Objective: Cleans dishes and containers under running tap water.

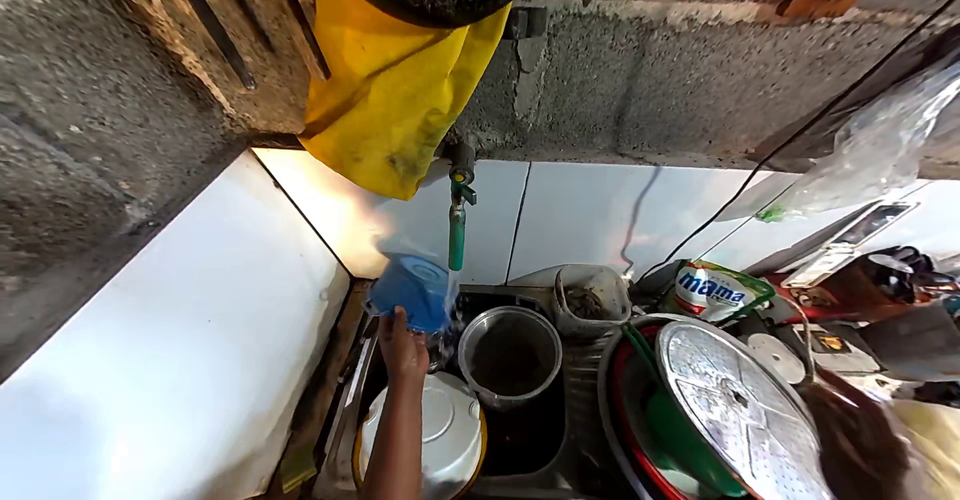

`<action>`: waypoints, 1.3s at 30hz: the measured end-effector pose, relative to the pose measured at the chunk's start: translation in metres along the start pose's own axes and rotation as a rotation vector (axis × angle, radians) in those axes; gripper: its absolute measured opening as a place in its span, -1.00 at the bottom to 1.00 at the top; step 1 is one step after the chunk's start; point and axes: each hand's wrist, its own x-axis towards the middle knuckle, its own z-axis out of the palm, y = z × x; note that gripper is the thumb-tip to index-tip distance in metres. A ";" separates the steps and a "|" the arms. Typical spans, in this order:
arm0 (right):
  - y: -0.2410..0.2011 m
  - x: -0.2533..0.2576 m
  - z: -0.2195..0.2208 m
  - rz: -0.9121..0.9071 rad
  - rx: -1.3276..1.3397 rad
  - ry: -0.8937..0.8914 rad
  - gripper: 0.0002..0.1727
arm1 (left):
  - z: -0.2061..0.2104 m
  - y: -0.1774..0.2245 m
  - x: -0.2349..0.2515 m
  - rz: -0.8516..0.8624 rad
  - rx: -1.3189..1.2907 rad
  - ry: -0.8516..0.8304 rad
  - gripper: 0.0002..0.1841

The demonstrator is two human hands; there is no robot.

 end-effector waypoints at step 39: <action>-0.170 -0.021 0.310 0.726 1.079 -0.695 -0.43 | 0.002 -0.013 -0.044 -0.262 -0.436 0.014 -0.45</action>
